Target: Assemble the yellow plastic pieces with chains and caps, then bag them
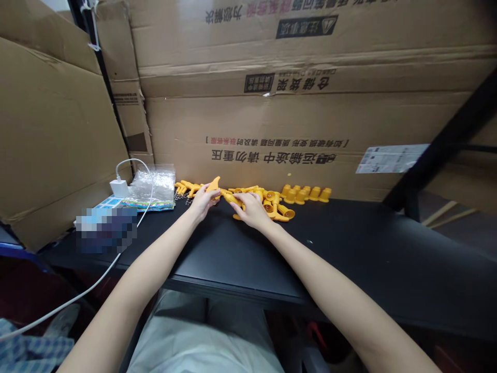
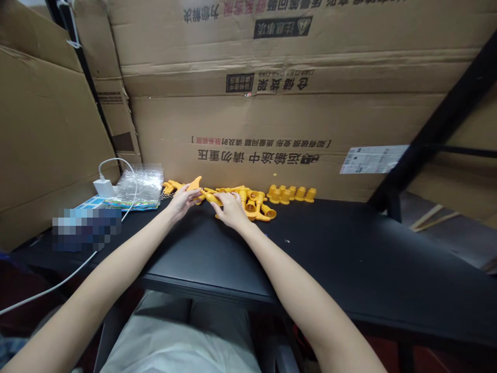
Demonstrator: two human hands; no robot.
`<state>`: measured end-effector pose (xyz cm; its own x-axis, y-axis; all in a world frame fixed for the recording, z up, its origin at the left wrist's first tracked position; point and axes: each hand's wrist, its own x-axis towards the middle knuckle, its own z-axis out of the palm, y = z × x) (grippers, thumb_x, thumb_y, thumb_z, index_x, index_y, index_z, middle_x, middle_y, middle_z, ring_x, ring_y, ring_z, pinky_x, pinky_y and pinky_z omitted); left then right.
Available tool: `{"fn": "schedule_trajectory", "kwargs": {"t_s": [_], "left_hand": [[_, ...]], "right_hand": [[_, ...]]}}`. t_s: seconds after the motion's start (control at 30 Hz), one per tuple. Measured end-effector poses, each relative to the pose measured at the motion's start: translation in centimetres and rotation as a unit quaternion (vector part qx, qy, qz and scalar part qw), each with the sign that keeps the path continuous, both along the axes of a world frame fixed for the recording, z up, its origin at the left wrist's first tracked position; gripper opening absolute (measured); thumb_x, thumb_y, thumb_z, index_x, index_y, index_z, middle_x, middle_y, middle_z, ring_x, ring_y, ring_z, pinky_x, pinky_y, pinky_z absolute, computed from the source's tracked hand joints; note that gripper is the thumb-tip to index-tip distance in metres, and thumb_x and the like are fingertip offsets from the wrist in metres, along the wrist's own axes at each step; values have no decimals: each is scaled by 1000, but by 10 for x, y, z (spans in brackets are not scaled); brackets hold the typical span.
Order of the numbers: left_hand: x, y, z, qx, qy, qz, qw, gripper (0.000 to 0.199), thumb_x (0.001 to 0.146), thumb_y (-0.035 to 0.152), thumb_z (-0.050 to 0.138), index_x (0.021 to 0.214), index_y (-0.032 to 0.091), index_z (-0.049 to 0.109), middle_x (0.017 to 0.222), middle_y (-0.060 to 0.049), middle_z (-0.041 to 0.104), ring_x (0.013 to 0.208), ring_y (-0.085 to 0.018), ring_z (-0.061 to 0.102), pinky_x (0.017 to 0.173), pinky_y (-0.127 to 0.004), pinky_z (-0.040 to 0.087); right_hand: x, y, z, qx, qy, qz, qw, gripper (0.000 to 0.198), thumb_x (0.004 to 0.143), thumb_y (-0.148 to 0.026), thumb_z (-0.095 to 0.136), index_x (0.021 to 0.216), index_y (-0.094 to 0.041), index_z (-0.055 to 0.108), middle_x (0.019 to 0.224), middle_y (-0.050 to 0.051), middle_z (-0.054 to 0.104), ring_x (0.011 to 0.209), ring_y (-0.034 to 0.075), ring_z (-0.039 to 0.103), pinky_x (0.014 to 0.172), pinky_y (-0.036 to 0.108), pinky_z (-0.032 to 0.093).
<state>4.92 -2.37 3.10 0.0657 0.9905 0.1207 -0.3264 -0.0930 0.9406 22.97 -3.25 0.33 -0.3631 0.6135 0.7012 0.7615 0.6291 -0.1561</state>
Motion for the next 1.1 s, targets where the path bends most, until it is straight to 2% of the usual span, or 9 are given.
{"fn": "schedule_trajectory", "kwargs": {"t_s": [0.07,0.13,0.23,0.3,0.33,0.4,0.6,1.0,1.1], "left_hand": [[-8,2,-1,33,97,56,993,51,69,17,69,117,18,52,91,-4,61,79,-13,62,78,-30,50],[-15,1,-4,133,242,96,956,58,74,16,65,128,21,46,99,-5,61,84,-13,62,82,-30,49],[-21,-6,-6,277,471,99,832,57,80,15,56,134,26,43,112,-6,59,99,-18,59,89,-32,47],[-21,-11,-6,294,571,105,759,52,84,19,52,135,27,44,118,-7,58,103,-20,58,86,-32,48],[-19,-14,-5,287,602,113,736,50,85,21,52,134,26,44,119,-8,57,104,-22,58,84,-31,48],[-16,-17,-3,268,636,128,712,50,86,26,53,135,25,44,119,-8,58,106,-23,58,82,-30,49],[-13,-20,3,234,646,160,708,41,86,25,52,127,26,50,118,-5,61,107,-21,59,85,-29,47],[-10,-22,5,228,640,154,717,37,78,28,58,115,24,56,105,-5,68,98,-22,63,83,-30,47],[-9,-24,6,226,639,152,719,36,77,28,58,114,23,57,104,-6,68,97,-23,64,83,-31,48]], "right_hand": [[5,2,1,23,-21,-17,999,28,90,-34,45,106,-19,63,104,12,69,99,27,61,96,49,34],[8,1,3,43,-43,-30,998,26,91,-30,44,105,-18,62,103,12,69,99,27,60,96,49,32],[11,0,6,64,-67,-43,995,25,91,-26,43,106,-17,61,102,12,68,98,26,60,96,47,31],[12,0,8,74,-73,-46,993,25,91,-25,43,107,-16,60,102,12,68,99,25,59,96,46,30],[12,0,8,78,-73,-47,993,26,91,-25,43,108,-16,60,102,12,68,99,25,59,96,45,30],[13,1,8,84,-67,-45,993,25,92,-25,42,108,-17,60,102,11,68,98,25,59,95,45,29],[12,1,8,104,-78,-20,991,26,93,-26,42,112,-18,57,106,11,68,100,23,59,98,45,28],[10,0,15,164,-167,-89,968,26,87,-10,40,103,-17,58,104,11,65,97,23,58,103,49,22],[10,-1,16,157,-178,-88,967,24,87,-14,43,105,-17,58,105,12,65,98,24,57,103,49,23]]}}
